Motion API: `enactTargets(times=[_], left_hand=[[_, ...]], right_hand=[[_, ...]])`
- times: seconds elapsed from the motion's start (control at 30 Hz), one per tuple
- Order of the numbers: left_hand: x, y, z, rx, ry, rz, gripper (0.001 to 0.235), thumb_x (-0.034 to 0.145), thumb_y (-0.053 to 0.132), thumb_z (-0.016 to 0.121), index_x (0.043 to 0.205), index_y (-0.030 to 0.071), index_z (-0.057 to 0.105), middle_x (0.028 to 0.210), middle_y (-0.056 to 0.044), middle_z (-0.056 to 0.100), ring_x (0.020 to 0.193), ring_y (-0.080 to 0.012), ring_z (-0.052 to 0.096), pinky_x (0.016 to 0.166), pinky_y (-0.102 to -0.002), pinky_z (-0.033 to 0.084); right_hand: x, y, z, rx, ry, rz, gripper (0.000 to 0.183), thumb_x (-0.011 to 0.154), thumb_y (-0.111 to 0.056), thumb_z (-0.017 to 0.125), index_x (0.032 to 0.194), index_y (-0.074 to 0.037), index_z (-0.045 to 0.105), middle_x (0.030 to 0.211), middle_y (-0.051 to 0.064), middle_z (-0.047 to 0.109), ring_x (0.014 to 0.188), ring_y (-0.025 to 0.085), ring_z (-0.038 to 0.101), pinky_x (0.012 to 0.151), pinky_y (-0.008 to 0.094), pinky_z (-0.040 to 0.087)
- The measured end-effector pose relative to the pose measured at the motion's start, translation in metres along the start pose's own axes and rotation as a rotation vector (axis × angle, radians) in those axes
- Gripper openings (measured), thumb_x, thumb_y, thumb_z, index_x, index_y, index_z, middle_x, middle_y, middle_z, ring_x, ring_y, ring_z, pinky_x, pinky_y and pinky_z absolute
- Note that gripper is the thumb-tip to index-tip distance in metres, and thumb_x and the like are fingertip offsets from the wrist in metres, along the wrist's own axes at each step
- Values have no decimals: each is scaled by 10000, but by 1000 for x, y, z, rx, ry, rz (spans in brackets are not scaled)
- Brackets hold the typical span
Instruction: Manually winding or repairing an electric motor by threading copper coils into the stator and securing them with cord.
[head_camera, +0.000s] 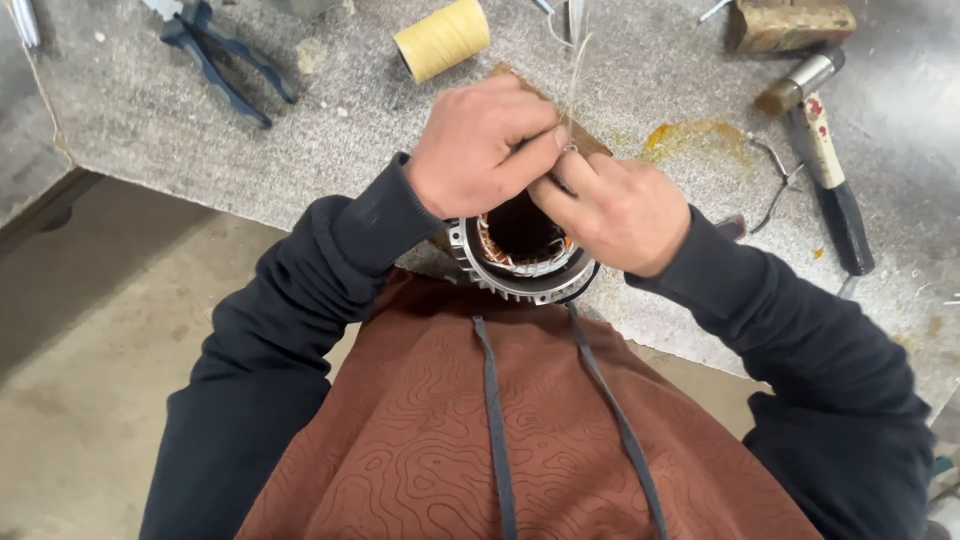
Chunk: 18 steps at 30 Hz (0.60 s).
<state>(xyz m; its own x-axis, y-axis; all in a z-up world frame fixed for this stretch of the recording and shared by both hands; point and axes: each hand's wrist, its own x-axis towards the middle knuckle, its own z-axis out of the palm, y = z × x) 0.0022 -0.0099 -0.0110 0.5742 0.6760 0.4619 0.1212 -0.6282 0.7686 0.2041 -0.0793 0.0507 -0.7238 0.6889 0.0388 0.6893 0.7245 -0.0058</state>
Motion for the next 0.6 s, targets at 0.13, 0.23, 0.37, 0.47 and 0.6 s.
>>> enactTargets(times=[0.13,0.23,0.37,0.47,0.6], left_hand=[[-6,-6,11,-35,110,-46,215,1014,234,644,885,71,700,841,-81,692,826,-307,650,699,-433,507],[-9,-7,15,-86,132,-97,247,1010,236,649,844,55,676,801,-105,670,789,-319,635,690,-438,498],[-11,-6,14,-126,195,-136,238,1005,238,647,865,51,695,773,-130,642,761,-325,632,670,-440,489],[-13,-7,16,-130,218,-145,244,1014,228,653,859,43,691,764,-136,629,756,-329,628,667,-443,482],[-17,-4,16,-149,278,-139,213,1013,206,665,892,32,695,797,-134,636,763,-321,644,663,-423,496]], right_hand=[[10,5,-3,-17,-20,-108,251,813,-137,664,1057,-82,682,909,47,562,731,193,610,601,330,521],[16,10,-4,-34,-48,-137,248,827,-139,684,1065,-71,679,909,39,565,713,173,611,605,316,526],[14,11,-15,44,-30,-132,220,894,-214,746,990,-48,639,872,69,555,702,197,613,590,337,512],[12,1,-15,43,9,-76,237,914,-214,769,1048,-51,660,823,56,533,679,200,598,576,344,498],[9,-9,5,-6,63,58,247,963,-180,751,1152,-37,683,863,47,541,733,197,610,607,337,502]])
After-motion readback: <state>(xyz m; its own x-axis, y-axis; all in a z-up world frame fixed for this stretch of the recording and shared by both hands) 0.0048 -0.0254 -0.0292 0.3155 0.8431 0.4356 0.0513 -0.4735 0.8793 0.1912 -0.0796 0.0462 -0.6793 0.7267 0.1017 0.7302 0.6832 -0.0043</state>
